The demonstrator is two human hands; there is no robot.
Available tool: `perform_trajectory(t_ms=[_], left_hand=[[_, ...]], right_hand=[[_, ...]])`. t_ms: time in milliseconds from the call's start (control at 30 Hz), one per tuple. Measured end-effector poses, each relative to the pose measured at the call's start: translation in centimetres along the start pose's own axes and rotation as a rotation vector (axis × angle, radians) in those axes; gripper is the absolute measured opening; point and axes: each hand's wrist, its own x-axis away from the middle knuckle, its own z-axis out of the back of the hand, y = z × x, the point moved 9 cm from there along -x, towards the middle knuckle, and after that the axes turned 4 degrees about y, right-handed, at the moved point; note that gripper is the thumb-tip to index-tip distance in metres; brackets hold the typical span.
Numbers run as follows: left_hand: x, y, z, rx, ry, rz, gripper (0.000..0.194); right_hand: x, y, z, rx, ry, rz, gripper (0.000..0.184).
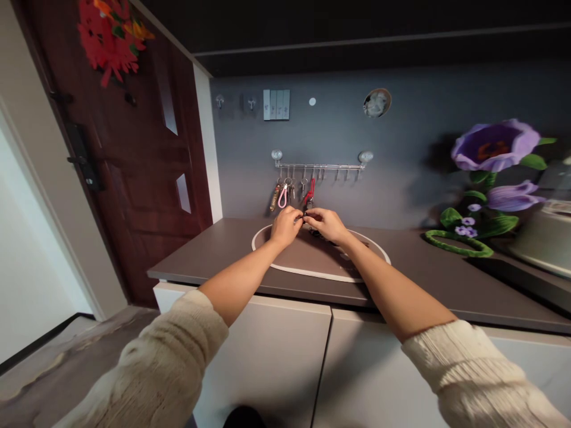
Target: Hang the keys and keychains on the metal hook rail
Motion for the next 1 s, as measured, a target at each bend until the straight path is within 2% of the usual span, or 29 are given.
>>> perform_trajectory(t_ms=[267, 500, 633, 800, 1000], left_hand=[[-0.2, 0.3, 0.6, -0.094, 0.004, -0.022, 0.018], [-0.3, 0.0, 0.4, -0.069, -0.017, 0.003, 0.019], [-0.3, -0.1, 0.1, -0.01, -0.03, 0.02, 0.017], [-0.3, -0.2, 0.2, 0.061, -0.02, 0.077, 0.017], [-0.3, -0.2, 0.5, 0.088, -0.011, 0.128, 0.017]], right_hand=[[0.2, -0.4, 0.3, 0.036, -0.018, -0.029, 0.027], [0.0, 0.7, 0.8, -0.04, 0.056, -0.079, 0.024], [-0.1, 2.1, 0.4, -0.176, 0.068, -0.149, 0.02], [-0.2, 3.6, -1.2, -0.408, 0.037, -0.245, 0.011], [0.4, 3.5, -2.9, -0.636, -0.05, -0.363, 0.006]])
